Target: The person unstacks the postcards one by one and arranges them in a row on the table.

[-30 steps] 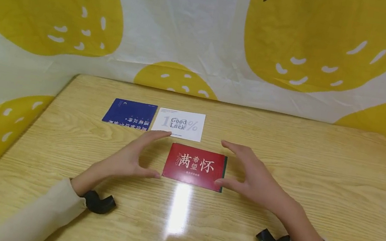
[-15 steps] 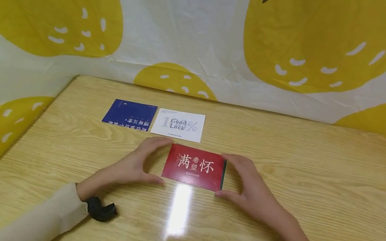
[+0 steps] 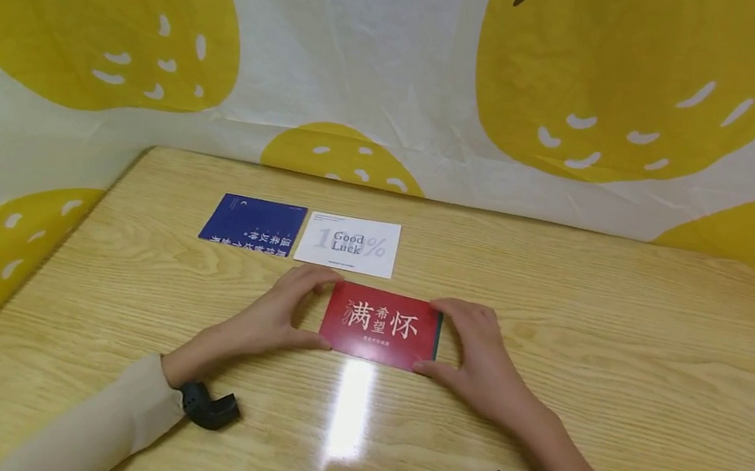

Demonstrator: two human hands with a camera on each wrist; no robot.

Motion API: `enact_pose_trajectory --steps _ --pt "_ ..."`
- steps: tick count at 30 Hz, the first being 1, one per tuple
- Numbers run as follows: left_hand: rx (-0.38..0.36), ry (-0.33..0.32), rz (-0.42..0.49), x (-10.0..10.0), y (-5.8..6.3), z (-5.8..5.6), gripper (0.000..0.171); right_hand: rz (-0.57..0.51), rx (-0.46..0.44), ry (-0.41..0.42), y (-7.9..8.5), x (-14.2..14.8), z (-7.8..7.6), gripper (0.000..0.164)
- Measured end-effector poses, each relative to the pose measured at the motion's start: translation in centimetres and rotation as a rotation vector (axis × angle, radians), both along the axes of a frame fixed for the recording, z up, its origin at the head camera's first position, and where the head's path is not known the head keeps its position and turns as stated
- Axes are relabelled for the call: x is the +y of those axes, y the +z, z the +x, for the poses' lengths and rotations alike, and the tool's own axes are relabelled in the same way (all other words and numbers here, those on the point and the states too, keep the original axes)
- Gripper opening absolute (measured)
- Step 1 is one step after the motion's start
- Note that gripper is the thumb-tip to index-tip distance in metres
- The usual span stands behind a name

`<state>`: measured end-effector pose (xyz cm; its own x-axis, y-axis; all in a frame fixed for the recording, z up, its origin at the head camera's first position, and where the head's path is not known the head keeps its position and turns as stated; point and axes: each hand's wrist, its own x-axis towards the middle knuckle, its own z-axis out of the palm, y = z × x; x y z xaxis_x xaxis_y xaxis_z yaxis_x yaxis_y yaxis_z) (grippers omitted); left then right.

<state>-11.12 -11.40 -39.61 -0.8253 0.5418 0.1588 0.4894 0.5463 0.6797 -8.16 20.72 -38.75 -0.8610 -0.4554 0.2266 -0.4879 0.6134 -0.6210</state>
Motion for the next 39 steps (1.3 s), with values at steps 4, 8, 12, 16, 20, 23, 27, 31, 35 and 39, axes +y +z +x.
enact_pose_trajectory --steps 4,8,12,16,20,23,27,31,35,39 --pt "0.024 -0.001 -0.002 0.13 -0.05 0.00 0.084 0.011 -0.015 -0.006 -0.07 -0.17 -0.15 0.076" --pt "0.030 0.001 0.003 0.17 -0.05 0.01 0.085 0.012 -0.028 0.007 0.04 -0.23 -0.25 0.075" --pt "0.028 -0.001 0.003 0.19 -0.08 0.00 0.085 0.025 -0.052 0.016 0.10 -0.23 -0.31 0.074" --pt "0.018 0.003 -0.005 0.27 -0.01 0.03 0.085 0.044 -0.083 0.006 0.16 -0.24 -0.35 0.074" --pt "-0.002 0.011 -0.005 0.39 0.11 0.08 0.085 0.050 -0.097 0.005 0.33 -0.25 -0.31 0.074" --pt "-0.016 0.014 -0.006 0.46 0.15 0.06 0.085 0.052 -0.107 0.003 0.47 -0.28 -0.33 0.073" --pt "-0.027 0.008 -0.005 0.49 0.14 -0.05 0.084 0.053 -0.124 0.000 0.57 -0.33 -0.41 0.073" --pt "-0.029 -0.012 0.013 0.49 0.13 -0.13 0.084 0.045 -0.132 0.005 0.56 -0.37 -0.48 0.073" --pt "-0.028 -0.022 0.025 0.47 0.05 -0.15 0.085 0.036 -0.124 0.020 0.45 -0.40 -0.52 0.072" --pt "-0.031 -0.019 0.026 0.41 -0.04 -0.14 0.088 0.022 -0.109 0.035 0.38 -0.41 -0.54 0.073"
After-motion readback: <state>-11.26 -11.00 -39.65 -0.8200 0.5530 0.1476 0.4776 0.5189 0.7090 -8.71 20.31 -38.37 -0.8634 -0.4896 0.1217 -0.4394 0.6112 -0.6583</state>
